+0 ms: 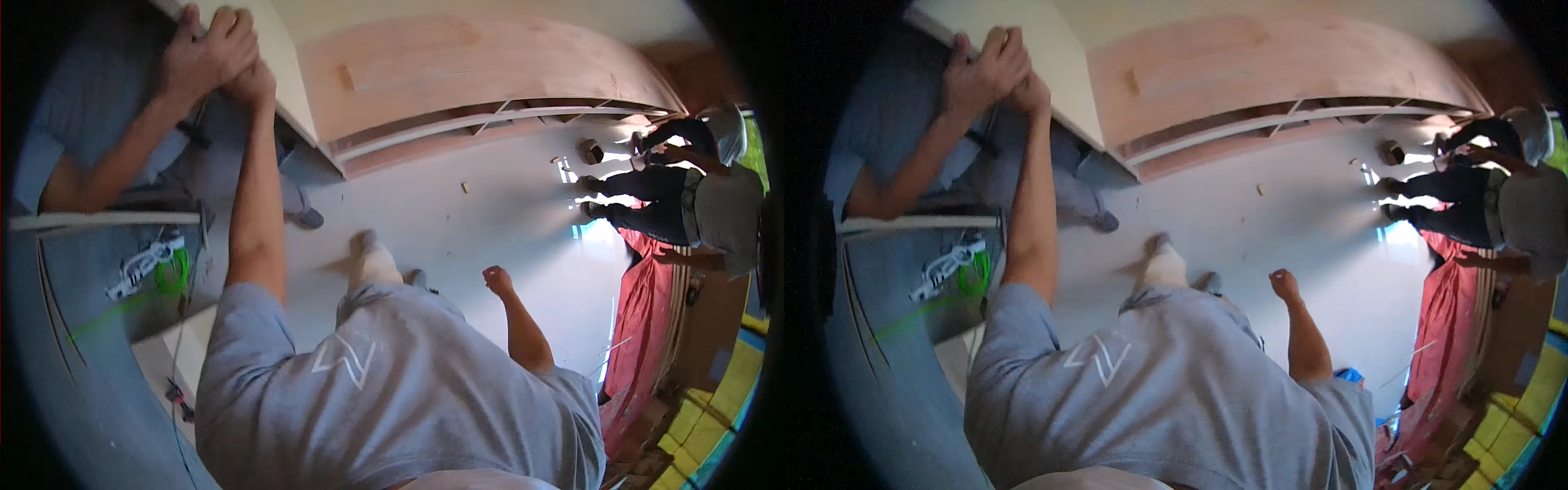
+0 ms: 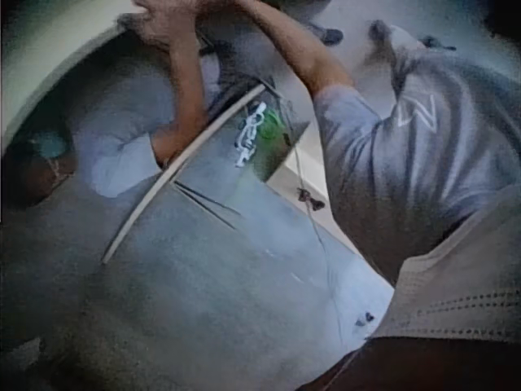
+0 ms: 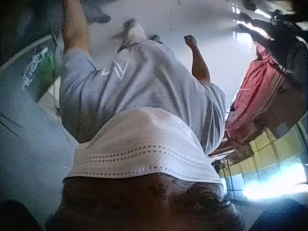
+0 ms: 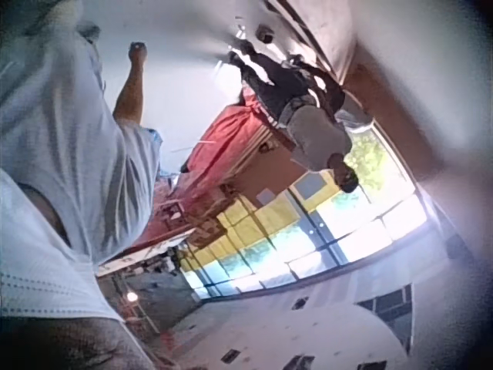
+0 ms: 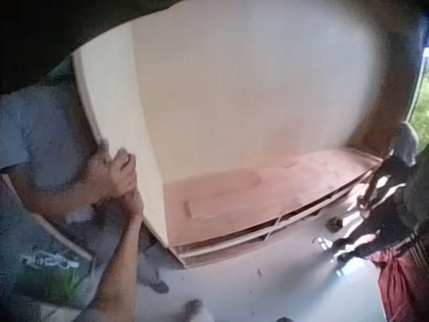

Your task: The person assists others in positioning a wooden cabinet along a wall, checks alignment using an L-square ruler, and installs a trim strip onto the cabinet edge by pressing it by hand and tapping it with a rubber mallet.

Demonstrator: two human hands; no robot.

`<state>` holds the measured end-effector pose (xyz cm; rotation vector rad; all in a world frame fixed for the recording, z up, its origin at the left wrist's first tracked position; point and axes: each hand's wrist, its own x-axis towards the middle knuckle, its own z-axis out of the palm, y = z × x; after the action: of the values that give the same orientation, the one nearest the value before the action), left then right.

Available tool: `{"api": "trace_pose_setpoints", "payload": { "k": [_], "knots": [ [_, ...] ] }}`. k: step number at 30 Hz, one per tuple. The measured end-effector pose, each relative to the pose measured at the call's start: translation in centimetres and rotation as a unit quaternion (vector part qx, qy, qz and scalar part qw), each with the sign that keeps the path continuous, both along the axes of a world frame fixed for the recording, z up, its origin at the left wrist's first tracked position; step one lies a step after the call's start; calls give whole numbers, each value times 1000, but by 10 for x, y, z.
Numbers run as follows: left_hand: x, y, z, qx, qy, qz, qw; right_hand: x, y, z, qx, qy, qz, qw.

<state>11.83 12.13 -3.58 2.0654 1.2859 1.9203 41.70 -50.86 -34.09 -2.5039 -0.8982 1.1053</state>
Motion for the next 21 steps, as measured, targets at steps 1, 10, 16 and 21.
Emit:
{"api": "trace_pose_setpoints", "payload": {
  "k": [1, 10, 16, 21],
  "knots": [
    [-1, -4, 1, -55, 21, -1, 998, 7, 3, 5, -7, -13, 26, 1000],
    [3, -69, 21, -2, -62, 30, 998, -31, 53, 64, 106, -25, 67, 992],
    [10, -45, 8, -69, -36, 119, 990, -42, -18, 15, 58, -21, 61, 996],
    [13, -66, 18, -14, -105, 37, 994, -28, -94, -2, -15, -38, 65, 997]
  ]
}}
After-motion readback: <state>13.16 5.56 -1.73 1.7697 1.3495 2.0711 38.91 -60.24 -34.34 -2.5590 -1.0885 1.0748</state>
